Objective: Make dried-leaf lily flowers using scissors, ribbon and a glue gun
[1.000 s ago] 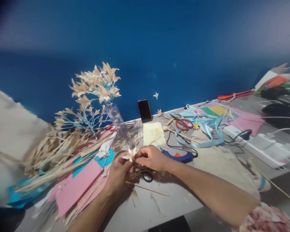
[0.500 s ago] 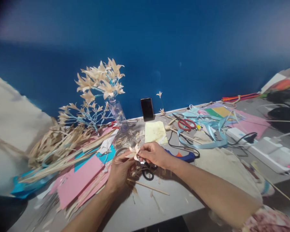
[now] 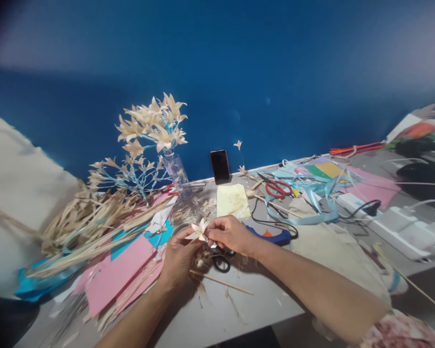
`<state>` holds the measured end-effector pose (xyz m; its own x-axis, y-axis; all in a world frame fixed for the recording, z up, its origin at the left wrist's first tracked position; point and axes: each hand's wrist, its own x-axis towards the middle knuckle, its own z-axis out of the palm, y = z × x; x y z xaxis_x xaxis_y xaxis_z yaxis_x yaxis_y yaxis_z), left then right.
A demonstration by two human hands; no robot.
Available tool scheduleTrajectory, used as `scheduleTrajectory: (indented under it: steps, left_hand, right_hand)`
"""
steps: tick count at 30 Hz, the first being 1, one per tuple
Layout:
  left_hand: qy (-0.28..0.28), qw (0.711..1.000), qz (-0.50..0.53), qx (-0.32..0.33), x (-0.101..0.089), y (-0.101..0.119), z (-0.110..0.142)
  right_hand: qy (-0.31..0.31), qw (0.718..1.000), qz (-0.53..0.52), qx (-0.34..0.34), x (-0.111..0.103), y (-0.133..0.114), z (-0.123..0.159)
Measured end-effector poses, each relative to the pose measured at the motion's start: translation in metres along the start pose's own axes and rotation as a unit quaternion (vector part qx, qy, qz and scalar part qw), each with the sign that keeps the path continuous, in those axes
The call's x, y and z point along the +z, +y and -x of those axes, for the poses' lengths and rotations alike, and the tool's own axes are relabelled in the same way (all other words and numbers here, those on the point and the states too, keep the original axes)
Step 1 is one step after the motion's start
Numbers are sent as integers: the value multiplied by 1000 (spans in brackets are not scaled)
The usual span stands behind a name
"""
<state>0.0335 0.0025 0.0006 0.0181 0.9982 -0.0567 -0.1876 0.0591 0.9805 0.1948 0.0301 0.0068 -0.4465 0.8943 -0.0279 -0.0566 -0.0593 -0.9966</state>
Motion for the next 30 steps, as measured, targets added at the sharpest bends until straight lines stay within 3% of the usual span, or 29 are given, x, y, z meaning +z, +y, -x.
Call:
scheduleTrajectory:
  steps: [6, 15, 24, 30]
  left_hand:
    - [6, 998, -23, 64, -4, -4, -3]
    - [31, 980, -98, 171, -9, 6, -4]
    - [29, 994, -20, 106, -5, 5, -3]
    - [23, 989, -58, 134, -7, 6, -4]
  right_hand:
    - [-10, 1000, -19, 7, -1, -3, 0]
    - [47, 998, 26, -14, -10, 7, -9]
    - [24, 997, 67, -16, -9, 5, -6]
    - [7, 997, 78, -16, -7, 2, -3]
